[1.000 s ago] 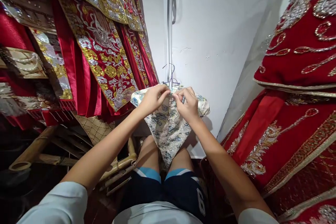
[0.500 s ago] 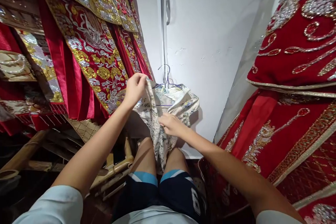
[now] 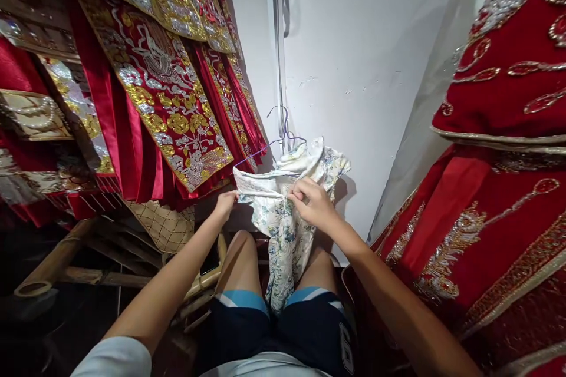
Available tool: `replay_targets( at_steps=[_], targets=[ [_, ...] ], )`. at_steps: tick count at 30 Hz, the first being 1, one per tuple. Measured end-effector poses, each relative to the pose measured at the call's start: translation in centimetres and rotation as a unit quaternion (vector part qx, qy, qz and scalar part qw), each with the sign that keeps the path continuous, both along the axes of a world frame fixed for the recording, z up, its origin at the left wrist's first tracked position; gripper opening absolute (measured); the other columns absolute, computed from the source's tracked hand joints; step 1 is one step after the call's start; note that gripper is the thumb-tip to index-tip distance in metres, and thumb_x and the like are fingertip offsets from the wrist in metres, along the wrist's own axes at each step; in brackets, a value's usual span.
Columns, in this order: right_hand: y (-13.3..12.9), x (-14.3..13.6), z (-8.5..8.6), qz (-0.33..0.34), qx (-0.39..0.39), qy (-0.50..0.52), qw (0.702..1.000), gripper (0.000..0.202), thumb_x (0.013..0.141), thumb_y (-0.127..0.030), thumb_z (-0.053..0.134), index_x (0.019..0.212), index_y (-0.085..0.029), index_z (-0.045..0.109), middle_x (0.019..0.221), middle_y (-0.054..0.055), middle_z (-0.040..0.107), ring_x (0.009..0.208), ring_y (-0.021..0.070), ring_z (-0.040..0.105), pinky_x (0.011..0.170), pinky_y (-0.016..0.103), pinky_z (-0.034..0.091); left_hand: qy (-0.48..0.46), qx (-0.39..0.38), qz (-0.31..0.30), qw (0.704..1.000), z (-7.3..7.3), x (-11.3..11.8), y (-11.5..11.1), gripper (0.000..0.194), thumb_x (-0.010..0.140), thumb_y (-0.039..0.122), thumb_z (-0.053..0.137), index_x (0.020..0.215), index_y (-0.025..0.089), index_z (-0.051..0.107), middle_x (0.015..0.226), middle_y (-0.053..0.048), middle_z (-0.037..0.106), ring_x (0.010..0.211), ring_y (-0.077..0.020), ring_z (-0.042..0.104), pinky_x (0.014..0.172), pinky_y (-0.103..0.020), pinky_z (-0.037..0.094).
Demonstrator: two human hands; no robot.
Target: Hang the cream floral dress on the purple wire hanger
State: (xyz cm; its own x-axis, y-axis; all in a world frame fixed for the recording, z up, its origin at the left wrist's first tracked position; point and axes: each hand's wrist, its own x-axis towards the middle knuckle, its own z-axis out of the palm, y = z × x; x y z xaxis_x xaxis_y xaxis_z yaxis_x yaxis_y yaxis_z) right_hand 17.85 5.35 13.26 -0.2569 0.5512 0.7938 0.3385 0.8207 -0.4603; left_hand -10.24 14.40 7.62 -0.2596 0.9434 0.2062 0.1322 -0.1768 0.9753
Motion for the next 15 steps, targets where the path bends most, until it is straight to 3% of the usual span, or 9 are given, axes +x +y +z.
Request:
replay_targets(
  at_steps=[3,6,10,15],
  targets=[
    [-0.9,0.4,-1.0,0.004,-0.030,-0.032,0.999,0.033,0.088,-0.017,0.058,0.068,-0.025,0.033,0.077,0.001,0.059,0.078,0.0208,0.061,0.072,0.034,0.045,-0.036,-0.058,-0.025,0.997,-2.2,1.4,-1.4,0.027,0.098,0.036,0.060,0.113,0.014,0.064,0.105,-0.007,0.068,0.085,-0.0161,0.066,0.074,-0.034,0.059],
    [-1.7,0.8,-1.8,0.033,-0.080,-0.082,0.993,0.030,0.086,-0.015,0.058,0.069,-0.025,0.035,0.076,0.000,0.059,0.076,0.0191,0.058,0.071,0.032,0.045,-0.070,-0.056,-0.052,0.995,-2.2,2.3,-2.4,0.025,0.095,0.038,0.063,0.094,0.013,0.066,0.086,-0.004,0.067,0.073,-0.0141,0.064,0.070,-0.032,0.056],
    [-1.7,0.4,-3.0,0.061,-0.160,-0.143,0.975,0.017,0.079,-0.008,0.061,0.077,-0.023,0.052,0.078,-0.003,0.063,0.072,0.0160,0.056,0.068,0.028,0.045,-0.106,0.017,-0.109,0.988,0.8,3.9,-4.1,0.031,0.086,0.045,0.068,0.075,0.016,0.063,0.071,-0.003,0.065,0.068,-0.0155,0.062,0.073,-0.031,0.052],
    [0.3,-2.1,-3.8,0.061,-0.192,0.042,0.979,0.007,0.087,-0.021,0.069,0.091,-0.016,0.069,0.086,0.002,0.070,0.071,0.0166,0.064,0.064,0.030,0.054,-0.064,0.112,-0.222,0.966,5.3,7.7,-7.8,0.024,0.082,0.041,0.071,0.078,0.018,0.067,0.078,-0.003,0.066,0.077,-0.0173,0.062,0.077,-0.029,0.050]
  ],
)
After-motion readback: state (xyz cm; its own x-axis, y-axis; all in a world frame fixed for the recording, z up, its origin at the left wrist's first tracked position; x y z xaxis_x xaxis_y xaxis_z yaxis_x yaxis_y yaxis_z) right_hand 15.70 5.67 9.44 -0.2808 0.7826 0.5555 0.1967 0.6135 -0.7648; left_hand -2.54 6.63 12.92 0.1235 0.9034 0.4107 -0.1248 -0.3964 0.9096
